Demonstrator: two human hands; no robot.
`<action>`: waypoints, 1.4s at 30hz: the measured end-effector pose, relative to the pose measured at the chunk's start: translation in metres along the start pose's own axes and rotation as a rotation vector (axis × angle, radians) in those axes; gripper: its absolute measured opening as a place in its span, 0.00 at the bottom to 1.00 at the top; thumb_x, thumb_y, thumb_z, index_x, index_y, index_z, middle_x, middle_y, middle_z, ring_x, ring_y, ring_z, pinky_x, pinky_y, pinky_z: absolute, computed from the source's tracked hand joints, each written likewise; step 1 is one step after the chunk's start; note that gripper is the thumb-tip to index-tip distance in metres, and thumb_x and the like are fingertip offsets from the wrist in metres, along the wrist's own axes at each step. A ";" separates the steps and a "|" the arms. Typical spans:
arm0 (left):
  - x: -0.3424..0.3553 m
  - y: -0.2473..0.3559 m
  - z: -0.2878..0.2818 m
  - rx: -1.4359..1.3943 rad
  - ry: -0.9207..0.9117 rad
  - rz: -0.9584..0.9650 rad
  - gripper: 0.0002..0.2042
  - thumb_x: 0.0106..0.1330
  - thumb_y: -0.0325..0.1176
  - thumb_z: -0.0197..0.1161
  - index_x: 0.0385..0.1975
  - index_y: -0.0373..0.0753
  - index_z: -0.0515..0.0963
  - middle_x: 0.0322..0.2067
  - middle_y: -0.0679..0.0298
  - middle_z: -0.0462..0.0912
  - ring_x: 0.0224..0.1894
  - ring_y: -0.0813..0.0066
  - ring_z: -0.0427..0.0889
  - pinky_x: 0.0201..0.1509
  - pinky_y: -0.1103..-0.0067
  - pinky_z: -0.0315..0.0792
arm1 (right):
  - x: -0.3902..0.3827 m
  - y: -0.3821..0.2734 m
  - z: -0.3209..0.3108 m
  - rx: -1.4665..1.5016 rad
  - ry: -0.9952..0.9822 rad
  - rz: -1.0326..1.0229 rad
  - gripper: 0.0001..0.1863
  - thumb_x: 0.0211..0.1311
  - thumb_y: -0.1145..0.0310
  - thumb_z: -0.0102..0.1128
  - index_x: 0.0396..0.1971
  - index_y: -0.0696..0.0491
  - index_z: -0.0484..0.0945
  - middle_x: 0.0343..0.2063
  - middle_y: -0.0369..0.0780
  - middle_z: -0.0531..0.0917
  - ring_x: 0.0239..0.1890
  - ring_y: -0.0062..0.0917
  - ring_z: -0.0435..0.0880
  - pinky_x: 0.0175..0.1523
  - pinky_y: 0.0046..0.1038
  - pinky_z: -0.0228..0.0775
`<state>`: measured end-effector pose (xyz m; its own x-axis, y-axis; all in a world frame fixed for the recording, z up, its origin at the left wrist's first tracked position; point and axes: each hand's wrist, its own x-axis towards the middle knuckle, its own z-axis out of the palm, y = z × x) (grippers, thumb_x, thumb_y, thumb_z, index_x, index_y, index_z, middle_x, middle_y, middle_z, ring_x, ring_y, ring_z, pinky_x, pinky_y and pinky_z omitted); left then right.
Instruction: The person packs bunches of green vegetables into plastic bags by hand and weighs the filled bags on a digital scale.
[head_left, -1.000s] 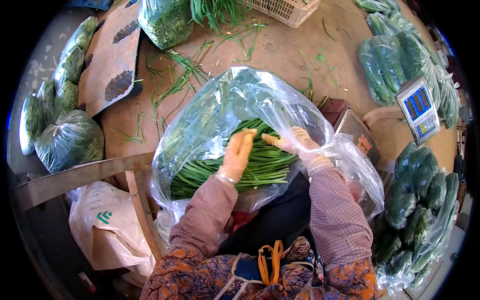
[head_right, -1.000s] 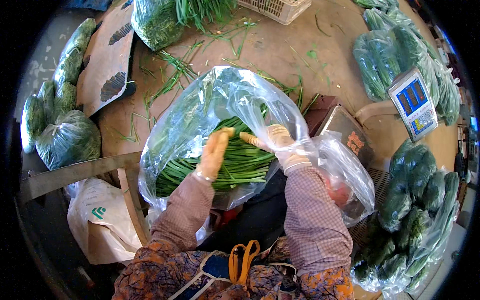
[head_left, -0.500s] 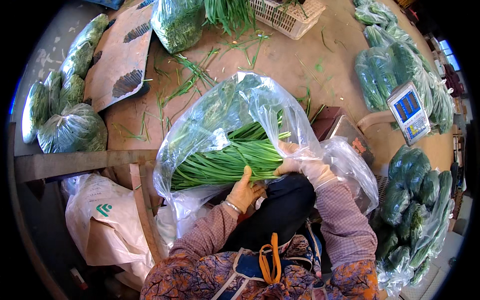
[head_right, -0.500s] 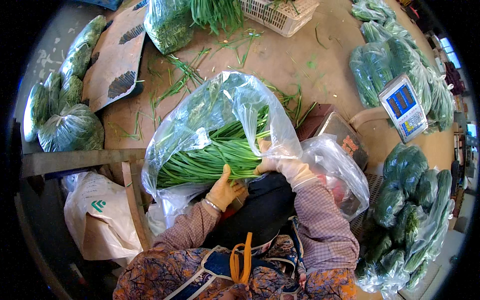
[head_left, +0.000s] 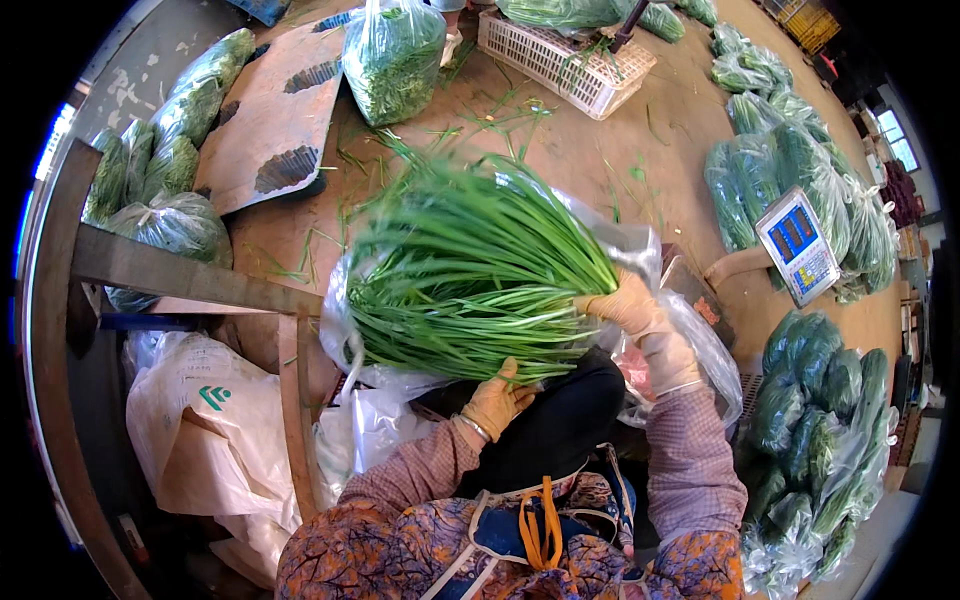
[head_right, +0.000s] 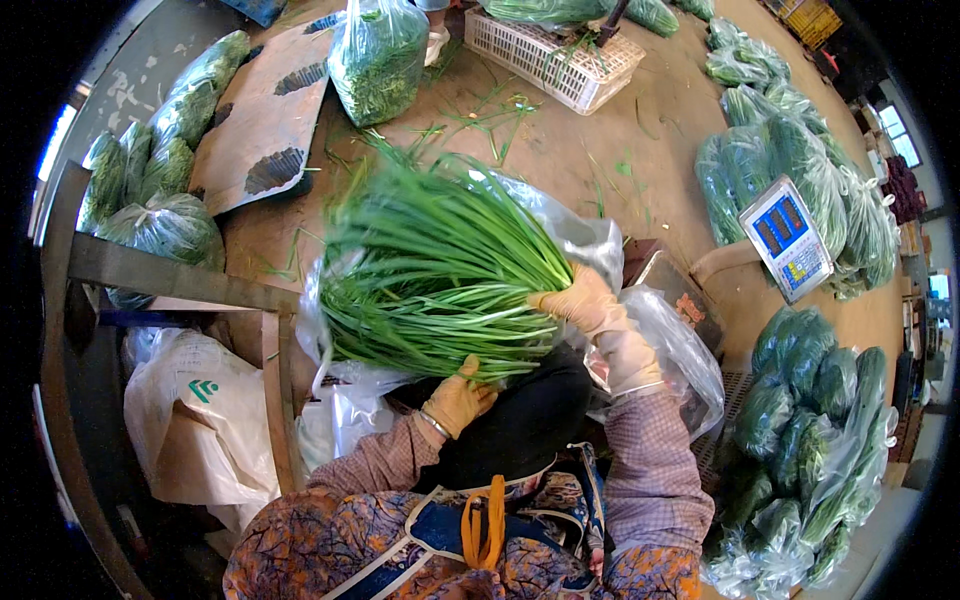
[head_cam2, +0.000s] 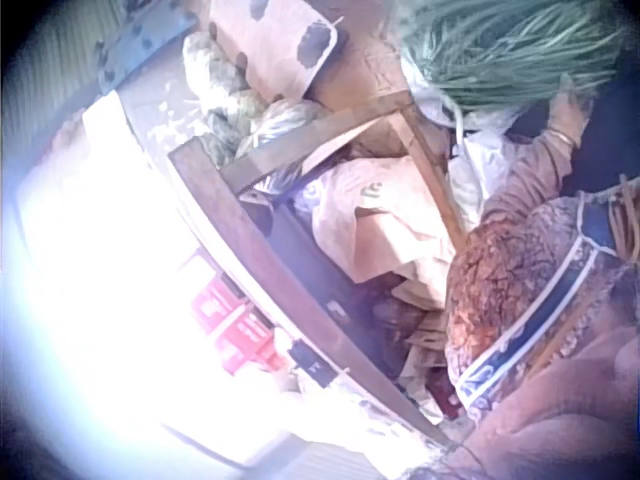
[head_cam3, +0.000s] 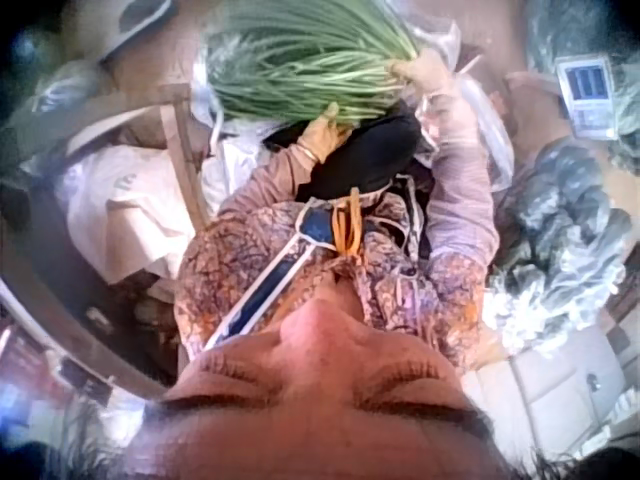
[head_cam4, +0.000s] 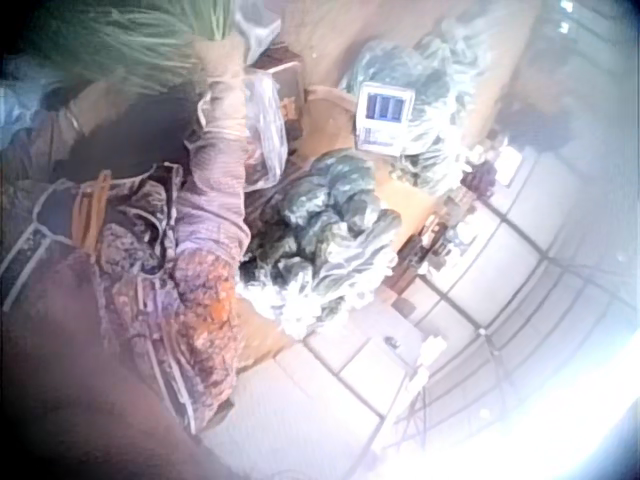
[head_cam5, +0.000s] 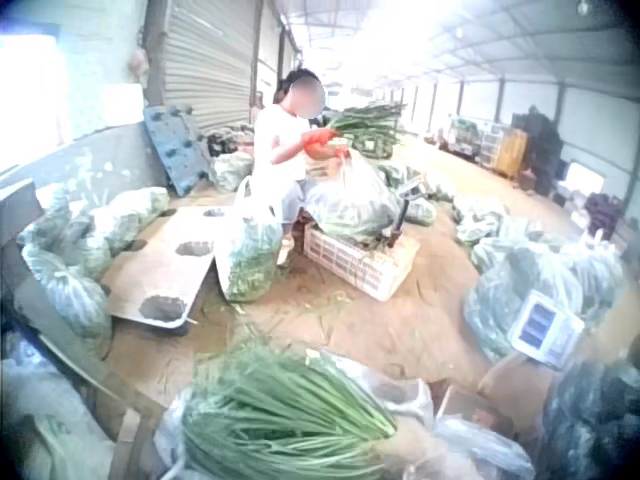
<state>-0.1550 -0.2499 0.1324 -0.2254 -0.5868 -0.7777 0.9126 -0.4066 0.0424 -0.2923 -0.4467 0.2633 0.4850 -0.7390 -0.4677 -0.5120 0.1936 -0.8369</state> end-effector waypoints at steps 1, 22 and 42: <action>-0.001 -0.001 -0.002 0.060 -0.056 -0.023 0.16 0.61 0.43 0.57 0.40 0.38 0.72 0.38 0.58 0.76 0.38 0.66 0.78 0.38 0.76 0.73 | -0.003 0.006 0.003 -0.025 0.007 -0.005 0.25 0.37 0.66 0.69 0.40 0.58 0.74 0.28 0.37 0.80 0.28 0.20 0.75 0.35 0.22 0.68; 0.014 -0.008 0.057 0.200 -0.414 0.546 0.17 0.66 0.38 0.41 0.49 0.35 0.65 0.50 0.56 0.70 0.52 0.66 0.69 0.54 0.75 0.64 | -0.064 0.038 0.055 0.046 -0.073 0.086 0.19 0.45 0.58 0.64 0.33 0.57 0.77 0.22 0.38 0.80 0.19 0.23 0.76 0.25 0.22 0.66; 0.030 -0.004 0.011 0.975 -0.232 1.021 0.22 0.57 0.33 0.57 0.52 0.39 0.65 0.50 0.60 0.72 0.52 0.65 0.71 0.57 0.73 0.63 | -0.046 0.020 0.099 -0.570 0.004 0.066 0.50 0.32 0.59 0.71 0.57 0.61 0.55 0.38 0.52 0.77 0.41 0.40 0.78 0.46 0.31 0.69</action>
<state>-0.1696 -0.2738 0.1155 0.2385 -0.9707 -0.0302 0.1324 0.0017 0.9912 -0.2545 -0.3445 0.2400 0.4368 -0.7400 -0.5115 -0.8430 -0.1383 -0.5198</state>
